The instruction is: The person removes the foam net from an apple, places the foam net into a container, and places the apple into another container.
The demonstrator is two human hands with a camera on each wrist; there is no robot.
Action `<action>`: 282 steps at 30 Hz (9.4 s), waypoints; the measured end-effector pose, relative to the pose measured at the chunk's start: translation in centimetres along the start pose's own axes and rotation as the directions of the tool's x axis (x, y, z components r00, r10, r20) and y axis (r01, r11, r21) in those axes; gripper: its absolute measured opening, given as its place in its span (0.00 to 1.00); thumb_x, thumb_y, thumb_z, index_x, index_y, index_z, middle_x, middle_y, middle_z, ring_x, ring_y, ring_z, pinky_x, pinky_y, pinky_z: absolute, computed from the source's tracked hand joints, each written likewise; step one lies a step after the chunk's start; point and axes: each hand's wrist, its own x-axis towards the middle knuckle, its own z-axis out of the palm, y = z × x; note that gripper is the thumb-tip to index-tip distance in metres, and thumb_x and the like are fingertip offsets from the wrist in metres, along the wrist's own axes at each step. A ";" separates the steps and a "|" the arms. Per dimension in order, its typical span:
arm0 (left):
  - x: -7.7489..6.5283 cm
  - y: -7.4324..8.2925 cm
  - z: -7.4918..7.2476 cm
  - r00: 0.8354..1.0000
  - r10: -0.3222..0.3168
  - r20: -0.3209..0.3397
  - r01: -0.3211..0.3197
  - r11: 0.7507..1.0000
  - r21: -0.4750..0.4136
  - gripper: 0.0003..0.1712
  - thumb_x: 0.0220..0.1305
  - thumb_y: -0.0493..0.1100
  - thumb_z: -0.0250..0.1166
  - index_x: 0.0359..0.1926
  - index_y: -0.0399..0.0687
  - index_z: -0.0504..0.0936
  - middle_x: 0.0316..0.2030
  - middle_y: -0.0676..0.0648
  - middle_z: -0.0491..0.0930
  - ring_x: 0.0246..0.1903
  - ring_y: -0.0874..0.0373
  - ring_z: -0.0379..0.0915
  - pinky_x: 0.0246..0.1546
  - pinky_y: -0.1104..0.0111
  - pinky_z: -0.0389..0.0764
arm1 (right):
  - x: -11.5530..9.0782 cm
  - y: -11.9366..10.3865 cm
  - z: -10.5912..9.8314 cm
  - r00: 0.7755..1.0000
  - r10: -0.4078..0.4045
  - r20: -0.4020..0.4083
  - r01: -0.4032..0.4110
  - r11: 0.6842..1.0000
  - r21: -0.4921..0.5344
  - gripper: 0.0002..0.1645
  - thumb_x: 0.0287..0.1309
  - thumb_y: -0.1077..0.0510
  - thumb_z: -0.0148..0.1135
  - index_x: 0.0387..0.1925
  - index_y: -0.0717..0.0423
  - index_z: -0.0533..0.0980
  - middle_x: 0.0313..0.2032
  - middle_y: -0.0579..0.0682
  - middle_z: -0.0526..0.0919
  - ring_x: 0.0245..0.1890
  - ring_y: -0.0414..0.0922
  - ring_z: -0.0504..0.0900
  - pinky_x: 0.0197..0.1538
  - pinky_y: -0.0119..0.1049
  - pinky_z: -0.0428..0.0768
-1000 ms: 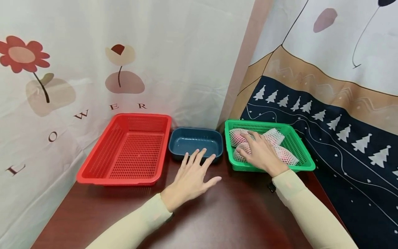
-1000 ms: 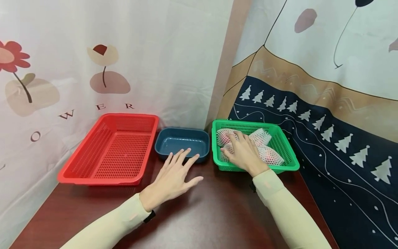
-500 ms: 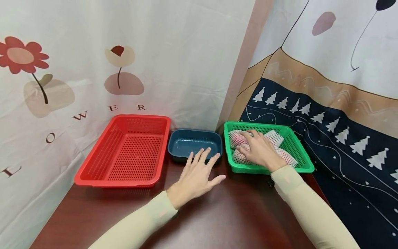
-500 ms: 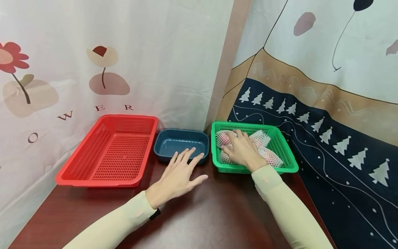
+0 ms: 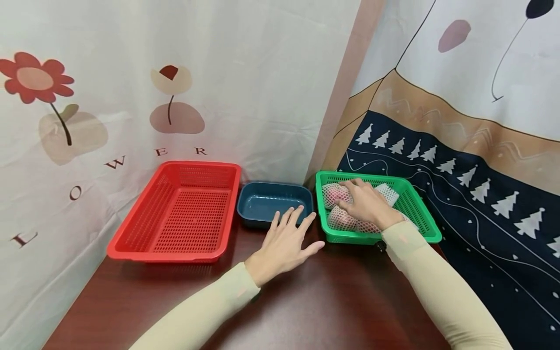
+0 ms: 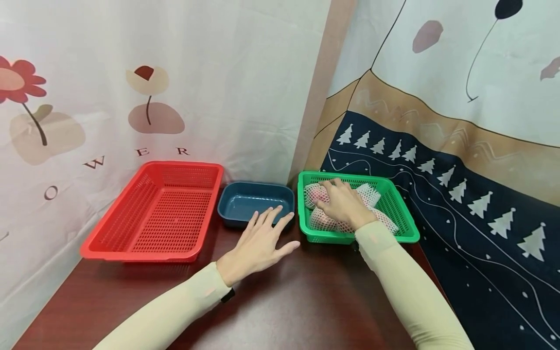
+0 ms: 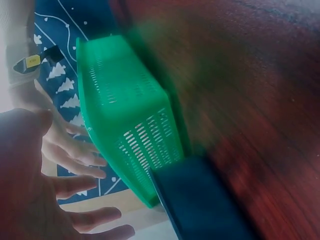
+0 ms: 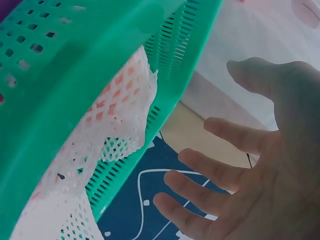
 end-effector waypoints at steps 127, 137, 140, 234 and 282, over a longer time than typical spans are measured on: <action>6.6 2.1 2.4 0.990 -0.031 0.136 0.019 0.996 0.086 0.55 0.87 0.82 0.41 0.97 0.56 0.51 0.97 0.46 0.46 0.95 0.37 0.48 0.92 0.28 0.53 | 10.6 1.1 3.1 0.910 0.138 0.391 -0.114 0.990 -0.083 0.46 0.74 0.53 0.79 0.85 0.56 0.70 0.80 0.71 0.76 0.83 0.68 0.76 0.81 0.68 0.80; 6.2 1.8 2.9 0.990 -0.032 0.134 0.021 0.996 0.082 0.55 0.87 0.82 0.40 0.97 0.55 0.51 0.97 0.45 0.46 0.96 0.35 0.44 0.91 0.26 0.51 | 10.3 1.0 2.8 0.913 0.097 0.396 -0.074 0.995 -0.073 0.45 0.71 0.53 0.79 0.83 0.57 0.71 0.76 0.70 0.80 0.77 0.67 0.81 0.77 0.66 0.84; 6.2 1.8 3.1 0.991 -0.032 0.133 0.020 0.996 0.091 0.55 0.87 0.82 0.39 0.97 0.56 0.50 0.97 0.45 0.46 0.96 0.36 0.43 0.92 0.27 0.51 | 10.2 1.2 2.7 0.915 0.092 0.392 -0.070 0.995 -0.071 0.45 0.71 0.53 0.79 0.82 0.57 0.71 0.74 0.70 0.81 0.74 0.66 0.83 0.74 0.65 0.85; 5.9 2.3 3.6 0.990 -0.062 0.125 0.057 0.997 0.044 0.54 0.88 0.82 0.36 0.98 0.60 0.42 0.98 0.50 0.36 0.96 0.34 0.40 0.92 0.24 0.44 | 6.3 1.5 -0.5 0.993 -0.043 0.114 0.036 0.997 0.062 0.46 0.69 0.47 0.83 0.80 0.49 0.70 0.66 0.74 0.80 0.58 0.67 0.87 0.59 0.69 0.89; 2.6 1.1 0.6 0.994 -0.069 0.081 0.061 0.994 0.094 0.54 0.88 0.81 0.38 0.98 0.58 0.48 0.97 0.44 0.46 0.96 0.35 0.42 0.93 0.26 0.45 | 2.4 -0.8 -1.0 0.995 -0.101 -0.004 0.101 0.988 0.113 0.46 0.67 0.46 0.82 0.80 0.45 0.71 0.71 0.73 0.78 0.65 0.70 0.83 0.63 0.75 0.90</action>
